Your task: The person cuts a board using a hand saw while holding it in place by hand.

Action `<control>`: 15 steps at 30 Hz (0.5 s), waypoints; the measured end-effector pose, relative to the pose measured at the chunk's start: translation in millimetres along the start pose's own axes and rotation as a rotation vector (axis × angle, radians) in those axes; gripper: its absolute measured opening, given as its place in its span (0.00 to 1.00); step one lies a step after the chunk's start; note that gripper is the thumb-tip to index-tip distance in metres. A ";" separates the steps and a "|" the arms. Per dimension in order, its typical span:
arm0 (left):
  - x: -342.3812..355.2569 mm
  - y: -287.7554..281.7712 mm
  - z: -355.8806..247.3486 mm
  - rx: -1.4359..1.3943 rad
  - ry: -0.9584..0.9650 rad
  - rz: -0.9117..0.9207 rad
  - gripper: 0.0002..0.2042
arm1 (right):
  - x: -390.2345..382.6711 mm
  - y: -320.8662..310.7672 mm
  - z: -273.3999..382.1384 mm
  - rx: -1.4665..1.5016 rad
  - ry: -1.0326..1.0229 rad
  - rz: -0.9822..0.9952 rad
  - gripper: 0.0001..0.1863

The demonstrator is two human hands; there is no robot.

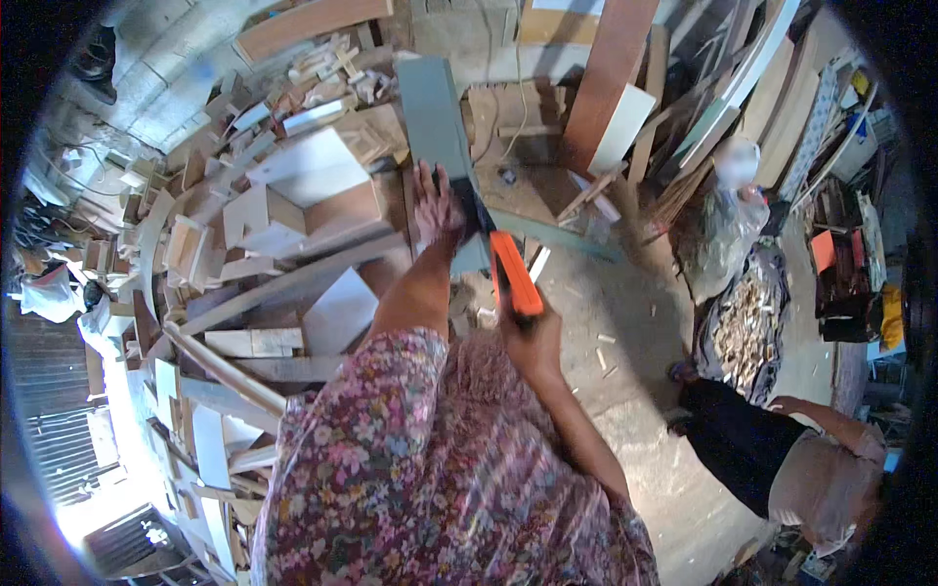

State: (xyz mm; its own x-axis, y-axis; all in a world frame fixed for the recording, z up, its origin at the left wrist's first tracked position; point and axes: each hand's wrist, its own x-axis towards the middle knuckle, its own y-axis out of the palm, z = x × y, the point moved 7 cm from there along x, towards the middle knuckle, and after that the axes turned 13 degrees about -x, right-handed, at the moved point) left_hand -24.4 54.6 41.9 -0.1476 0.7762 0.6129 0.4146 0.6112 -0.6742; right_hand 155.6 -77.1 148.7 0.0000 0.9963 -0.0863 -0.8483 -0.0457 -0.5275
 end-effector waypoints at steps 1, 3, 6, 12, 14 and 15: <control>2.6 1.0 2.8 0.002 0.007 -0.021 0.25 | -4.5 -9.5 8.3 0.024 -0.070 -0.031 0.12; 3.8 2.1 7.1 0.004 0.026 -0.056 0.26 | -1.9 -10.1 12.8 0.052 -0.136 -0.067 0.13; 16.3 8.1 -14.6 -0.074 -0.101 0.125 0.27 | 35.5 20.2 -23.5 0.049 -0.181 -0.193 0.15; 7.0 13.1 5.6 0.051 -0.076 0.119 0.25 | 54.8 27.8 -14.9 -0.015 -0.043 -0.104 0.10; 5.1 13.7 6.7 0.069 -0.089 0.067 0.24 | 49.2 25.8 -19.8 -0.046 -0.038 -0.089 0.10; 3.1 17.5 9.0 0.068 -0.080 0.071 0.24 | 46.7 30.2 -16.9 -0.087 -0.053 -0.050 0.09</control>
State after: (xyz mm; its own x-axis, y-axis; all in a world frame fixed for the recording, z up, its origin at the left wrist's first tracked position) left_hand -25.7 69.1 28.3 -0.1920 0.8260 0.5300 0.3647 0.5614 -0.7428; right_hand 138.9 -33.2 114.4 0.0112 0.9998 -0.0143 -0.7990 0.0003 -0.6013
